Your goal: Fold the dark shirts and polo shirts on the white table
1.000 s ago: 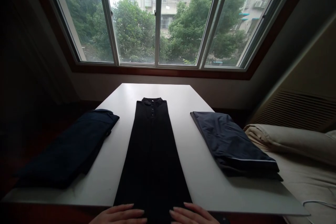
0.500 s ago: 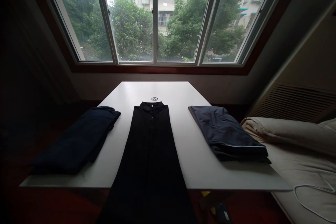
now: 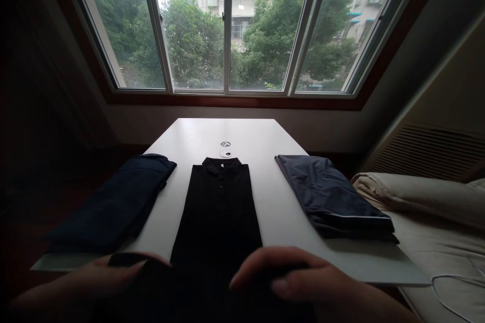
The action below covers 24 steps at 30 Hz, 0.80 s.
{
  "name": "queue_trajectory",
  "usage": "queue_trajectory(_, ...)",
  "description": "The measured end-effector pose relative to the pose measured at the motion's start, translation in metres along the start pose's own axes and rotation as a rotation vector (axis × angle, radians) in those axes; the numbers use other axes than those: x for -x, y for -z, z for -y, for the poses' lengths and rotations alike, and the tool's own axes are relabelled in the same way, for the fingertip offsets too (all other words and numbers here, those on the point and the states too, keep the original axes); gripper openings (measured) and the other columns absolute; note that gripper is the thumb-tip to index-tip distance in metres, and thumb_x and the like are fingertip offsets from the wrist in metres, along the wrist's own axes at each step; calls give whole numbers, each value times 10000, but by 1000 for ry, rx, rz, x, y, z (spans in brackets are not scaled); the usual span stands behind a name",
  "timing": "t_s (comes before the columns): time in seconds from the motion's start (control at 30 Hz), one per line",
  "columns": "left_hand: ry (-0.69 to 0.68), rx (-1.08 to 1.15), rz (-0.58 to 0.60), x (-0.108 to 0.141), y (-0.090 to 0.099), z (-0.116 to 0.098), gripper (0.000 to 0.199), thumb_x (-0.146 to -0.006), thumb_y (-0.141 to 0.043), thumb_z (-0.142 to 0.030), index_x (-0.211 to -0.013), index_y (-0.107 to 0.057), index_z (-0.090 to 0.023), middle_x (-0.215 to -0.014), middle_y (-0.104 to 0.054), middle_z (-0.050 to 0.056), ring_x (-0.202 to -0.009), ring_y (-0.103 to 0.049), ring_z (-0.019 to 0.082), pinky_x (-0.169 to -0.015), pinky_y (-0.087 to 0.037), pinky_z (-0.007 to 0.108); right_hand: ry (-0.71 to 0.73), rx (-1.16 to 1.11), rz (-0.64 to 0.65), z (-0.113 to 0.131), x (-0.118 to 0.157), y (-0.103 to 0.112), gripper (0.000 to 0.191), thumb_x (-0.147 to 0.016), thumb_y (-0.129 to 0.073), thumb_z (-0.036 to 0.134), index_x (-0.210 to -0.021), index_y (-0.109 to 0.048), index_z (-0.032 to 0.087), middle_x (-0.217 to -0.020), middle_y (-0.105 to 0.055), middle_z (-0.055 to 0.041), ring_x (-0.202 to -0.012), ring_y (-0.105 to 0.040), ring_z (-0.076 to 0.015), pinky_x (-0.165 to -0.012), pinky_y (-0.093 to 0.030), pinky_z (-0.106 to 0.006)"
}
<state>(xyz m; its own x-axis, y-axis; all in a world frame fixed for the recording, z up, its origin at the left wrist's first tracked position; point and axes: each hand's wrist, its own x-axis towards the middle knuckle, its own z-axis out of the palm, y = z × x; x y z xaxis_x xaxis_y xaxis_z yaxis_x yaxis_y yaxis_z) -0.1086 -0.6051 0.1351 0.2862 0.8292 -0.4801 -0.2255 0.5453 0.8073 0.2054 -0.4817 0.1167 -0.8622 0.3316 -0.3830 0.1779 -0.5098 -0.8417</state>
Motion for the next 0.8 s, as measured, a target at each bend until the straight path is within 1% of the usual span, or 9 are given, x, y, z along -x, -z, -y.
queue_trajectory(0.1,37,113,22,-32,16,-27,384,-838,-659,-444,-1036,-724,-121,-1004,-742,119,-1049,-670,289,-941,-500,340,39,-111,-3,32,-40,21,289,-806,-627,221,-1087,-690,201,-966,-730,-32,-858,-693,-145,-772,-525,-228)
queue_trajectory(0.2,-15,127,53,-70,39,-55,385,-876,-612,-429,-1072,-694,-109,-975,-742,99,-966,-692,256,-885,-515,321,66,-163,-17,62,-82,51,343,-845,-570,177,-1175,-652,221,-1024,-726,-28,-894,-689,-131,-798,-526,-218)
queue_trajectory(0.33,-99,66,47,-129,81,-94,371,-892,-591,-423,-1077,-678,-113,-972,-737,89,-929,-688,241,-866,-517,327,73,-189,-53,95,-132,98,417,-870,-498,146,-1267,-594,228,-1080,-719,-34,-926,-689,-147,-815,-545,-244)
queue_trajectory(0.47,-106,31,7,-195,126,-124,381,-876,-604,-452,-1010,-687,-105,-918,-737,96,-909,-686,246,-845,-523,328,94,-181,-109,119,-181,144,466,-864,-480,124,-1315,-555,213,-1116,-710,-44,-942,-689,-159,-821,-552,-254)
queue_trajectory(0.53,-104,31,-16,-228,148,-132,394,-872,-605,-465,-991,-685,-97,-891,-736,98,-900,-686,245,-833,-529,327,97,-166,-117,127,-205,167,482,-858,-495,125,-1329,-544,212,-1117,-710,-39,-930,-690,-153,-817,-550,-247)
queue_trajectory(0.6,-101,22,-44,-259,169,-135,404,-867,-606,-483,-962,-683,-98,-869,-734,96,-892,-686,242,-823,-534,322,86,-130,-120,130,-230,189,479,-859,-502,138,-1330,-544,214,-1126,-707,-35,-915,-688,-147,-812,-546,-241)
queue_trajectory(0.7,-76,-8,-80,-299,196,-132,422,-860,-604,-518,-929,-681,-109,-869,-734,92,-912,-683,240,-833,-534,315,62,-60,-155,129,-265,219,451,-862,-495,144,-1301,-570,212,-1137,-702,-38,-901,-682,-138,-817,-540,-236)
queue_trajectory(0.8,-21,-34,-84,-325,213,-123,457,-831,-628,-553,-914,-686,-107,-899,-734,103,-953,-674,242,-856,-529,309,-5,21,-235,123,-295,243,421,-832,-509,119,-1231,-622,194,-1052,-722,-45,-829,-679,-131,-780,-544,-229)
